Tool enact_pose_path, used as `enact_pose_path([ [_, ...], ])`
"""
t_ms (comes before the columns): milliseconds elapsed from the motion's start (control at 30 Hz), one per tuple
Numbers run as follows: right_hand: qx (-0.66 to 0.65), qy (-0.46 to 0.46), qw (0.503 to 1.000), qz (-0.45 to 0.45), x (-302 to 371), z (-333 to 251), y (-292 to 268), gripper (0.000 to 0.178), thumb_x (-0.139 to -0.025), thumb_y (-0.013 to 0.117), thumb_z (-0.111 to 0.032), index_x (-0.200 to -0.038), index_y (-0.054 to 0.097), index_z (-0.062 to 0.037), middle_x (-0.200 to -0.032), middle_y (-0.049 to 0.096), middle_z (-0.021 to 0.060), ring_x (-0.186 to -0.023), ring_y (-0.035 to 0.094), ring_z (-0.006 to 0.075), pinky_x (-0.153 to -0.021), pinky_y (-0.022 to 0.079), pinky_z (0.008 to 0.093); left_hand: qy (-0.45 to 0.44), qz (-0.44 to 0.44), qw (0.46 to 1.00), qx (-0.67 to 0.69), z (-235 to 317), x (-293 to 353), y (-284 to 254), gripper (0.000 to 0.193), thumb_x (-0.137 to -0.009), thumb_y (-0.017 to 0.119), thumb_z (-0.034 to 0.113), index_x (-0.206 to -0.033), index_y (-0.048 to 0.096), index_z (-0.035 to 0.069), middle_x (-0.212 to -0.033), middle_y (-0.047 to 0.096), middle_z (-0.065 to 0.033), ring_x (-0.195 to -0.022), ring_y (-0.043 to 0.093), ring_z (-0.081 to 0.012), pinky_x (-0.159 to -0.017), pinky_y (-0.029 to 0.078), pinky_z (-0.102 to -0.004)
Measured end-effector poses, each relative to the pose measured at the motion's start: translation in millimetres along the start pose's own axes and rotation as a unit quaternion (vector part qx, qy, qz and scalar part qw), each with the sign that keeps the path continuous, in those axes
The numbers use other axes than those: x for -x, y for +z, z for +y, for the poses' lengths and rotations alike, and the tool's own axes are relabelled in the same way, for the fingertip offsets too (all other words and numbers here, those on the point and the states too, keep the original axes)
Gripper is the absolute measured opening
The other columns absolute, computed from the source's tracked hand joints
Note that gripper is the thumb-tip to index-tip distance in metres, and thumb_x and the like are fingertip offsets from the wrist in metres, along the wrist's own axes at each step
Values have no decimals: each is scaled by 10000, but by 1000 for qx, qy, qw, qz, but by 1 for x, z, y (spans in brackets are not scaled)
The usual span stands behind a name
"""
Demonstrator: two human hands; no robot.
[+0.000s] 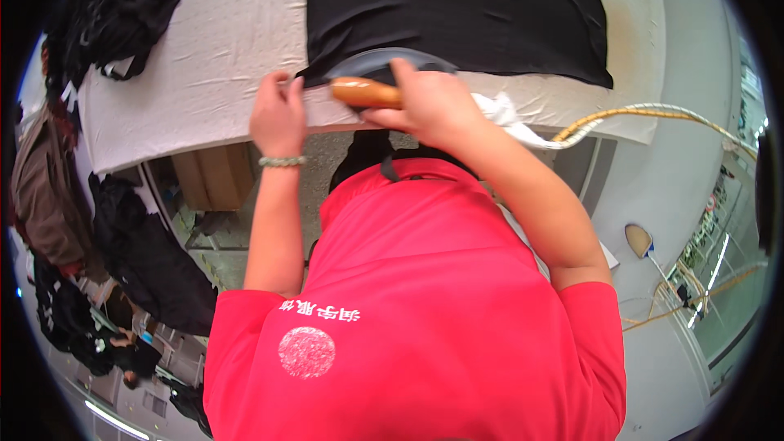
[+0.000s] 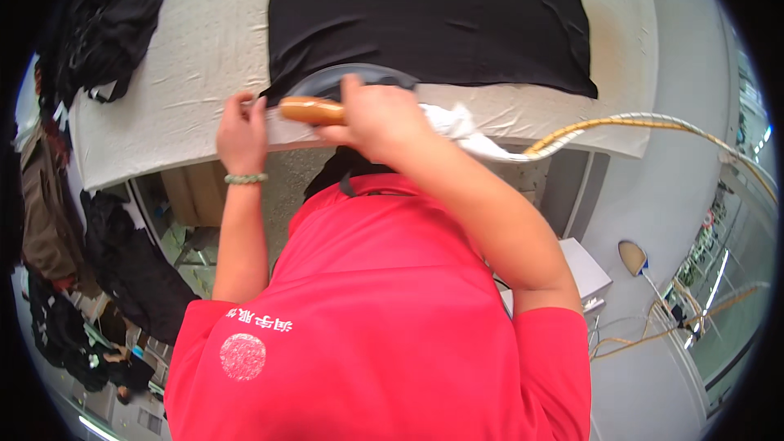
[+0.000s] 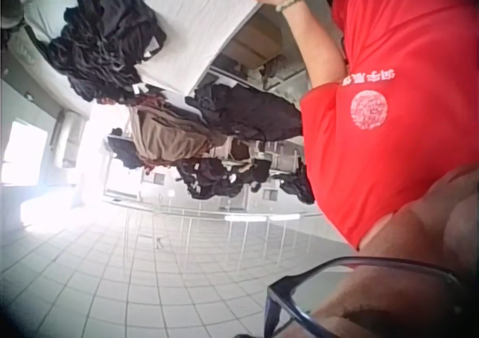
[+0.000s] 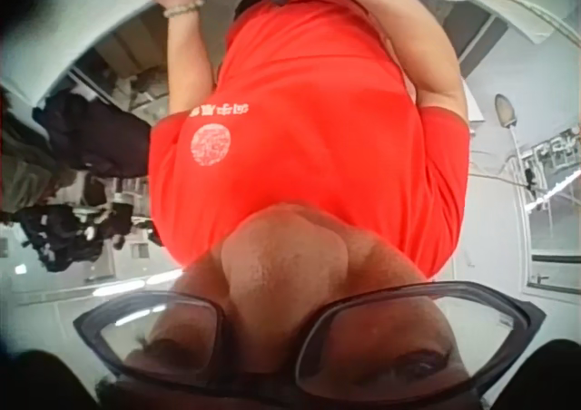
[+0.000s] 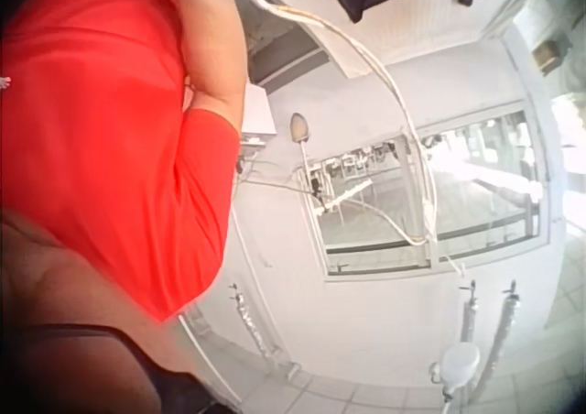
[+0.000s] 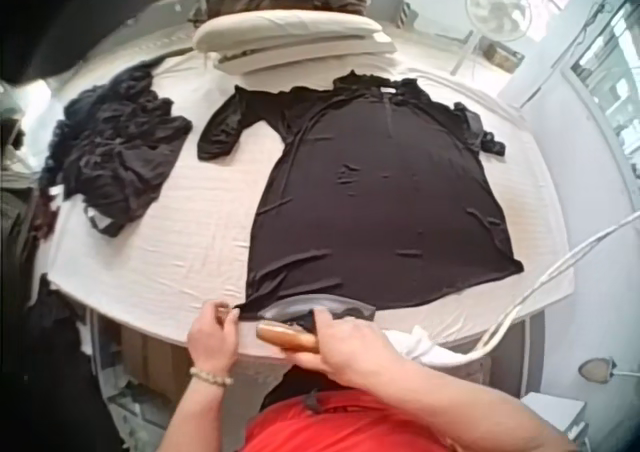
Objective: Iron and fold black garments on a pressing table.
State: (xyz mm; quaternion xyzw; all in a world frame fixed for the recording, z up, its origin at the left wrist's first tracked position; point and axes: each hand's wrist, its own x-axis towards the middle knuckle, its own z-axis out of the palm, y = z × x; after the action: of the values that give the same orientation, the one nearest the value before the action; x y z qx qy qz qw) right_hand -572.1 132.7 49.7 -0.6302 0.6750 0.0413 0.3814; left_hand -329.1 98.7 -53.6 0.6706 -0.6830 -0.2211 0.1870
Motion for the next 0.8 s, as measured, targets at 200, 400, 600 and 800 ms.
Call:
enact_pose_path([
  [200,-27,-41,999,12,-13,-43,20,629,-867,717,-529,-1073,521,32,-786,711,233,-787,723,407,-701,581,490,-65,4,983,170,-16,-9,2,297,-894,779,258,-1072,660,52,-821,647,-45,-751,617,-169,-690,507,-343],
  [400,11,42,999,5,12,8,6,619,-878,719,-472,-1184,519,28,-823,722,228,-793,728,399,-697,587,490,-63,-28,995,77,-7,-8,-4,376,-850,835,277,-1071,657,30,-817,601,-29,-748,574,-153,-707,498,-319],
  [600,54,152,986,40,88,122,-34,679,-849,767,-418,-1377,528,-65,-952,736,209,-891,708,419,-791,566,478,-59,-9,991,116,-14,-5,1,329,-901,799,261,-1082,651,29,-865,599,-1,-734,539,-104,-667,471,-264],
  [800,15,205,969,134,161,248,-61,615,-834,790,-358,-1355,590,-99,-957,740,199,-905,711,407,-785,560,468,-248,22,905,345,20,28,14,273,-956,740,264,-1115,668,55,-946,659,-18,-755,603,-93,-632,489,-227],
])
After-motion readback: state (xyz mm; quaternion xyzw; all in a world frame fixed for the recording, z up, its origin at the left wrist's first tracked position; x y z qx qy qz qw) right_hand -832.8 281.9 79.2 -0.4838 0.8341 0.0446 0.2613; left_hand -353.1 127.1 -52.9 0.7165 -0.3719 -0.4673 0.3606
